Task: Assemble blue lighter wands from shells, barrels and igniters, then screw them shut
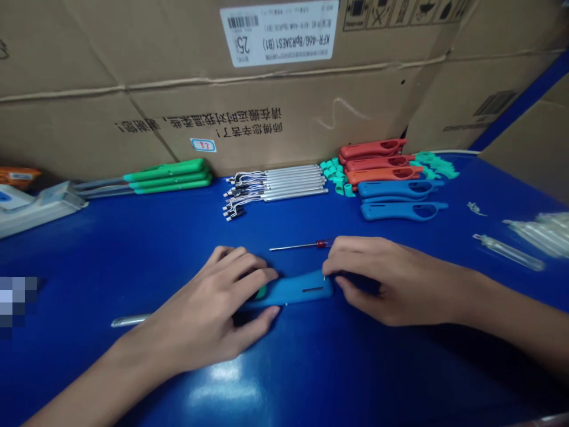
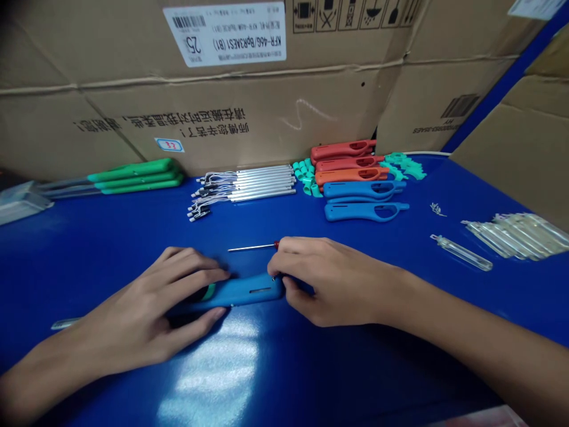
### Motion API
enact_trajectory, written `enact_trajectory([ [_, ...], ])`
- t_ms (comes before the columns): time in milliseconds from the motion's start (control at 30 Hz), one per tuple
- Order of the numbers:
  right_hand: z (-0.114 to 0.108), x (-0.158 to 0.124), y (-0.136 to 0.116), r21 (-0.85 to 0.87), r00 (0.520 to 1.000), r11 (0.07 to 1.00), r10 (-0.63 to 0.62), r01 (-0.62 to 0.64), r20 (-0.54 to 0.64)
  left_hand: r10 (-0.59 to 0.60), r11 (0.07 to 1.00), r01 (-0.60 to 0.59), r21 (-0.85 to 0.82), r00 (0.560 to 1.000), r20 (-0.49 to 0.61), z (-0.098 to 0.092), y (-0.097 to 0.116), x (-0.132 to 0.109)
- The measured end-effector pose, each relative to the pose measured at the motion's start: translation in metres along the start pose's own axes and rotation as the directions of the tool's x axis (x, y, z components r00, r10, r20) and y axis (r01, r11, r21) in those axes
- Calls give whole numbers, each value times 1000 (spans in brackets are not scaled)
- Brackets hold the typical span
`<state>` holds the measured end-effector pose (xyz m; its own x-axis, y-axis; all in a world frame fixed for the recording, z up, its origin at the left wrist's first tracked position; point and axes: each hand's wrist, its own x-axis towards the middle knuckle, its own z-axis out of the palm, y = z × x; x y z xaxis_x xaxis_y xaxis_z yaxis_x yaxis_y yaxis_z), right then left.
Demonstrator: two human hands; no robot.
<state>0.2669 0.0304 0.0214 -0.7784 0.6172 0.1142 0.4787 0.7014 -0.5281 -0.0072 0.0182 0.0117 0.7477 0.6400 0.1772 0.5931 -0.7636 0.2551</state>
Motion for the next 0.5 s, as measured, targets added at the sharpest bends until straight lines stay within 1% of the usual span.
enact_trajectory([
  [267, 1, 0, -2, -62, 999, 997, -50, 49, -6, 2, 1000, -2, 9, 1000, 3, 1, -1, 0],
  [500, 0, -3, 0, -186, 993, 976, -118, 115, -6, 3, 1000, -3, 5, 1000, -4, 0, 0, 0],
])
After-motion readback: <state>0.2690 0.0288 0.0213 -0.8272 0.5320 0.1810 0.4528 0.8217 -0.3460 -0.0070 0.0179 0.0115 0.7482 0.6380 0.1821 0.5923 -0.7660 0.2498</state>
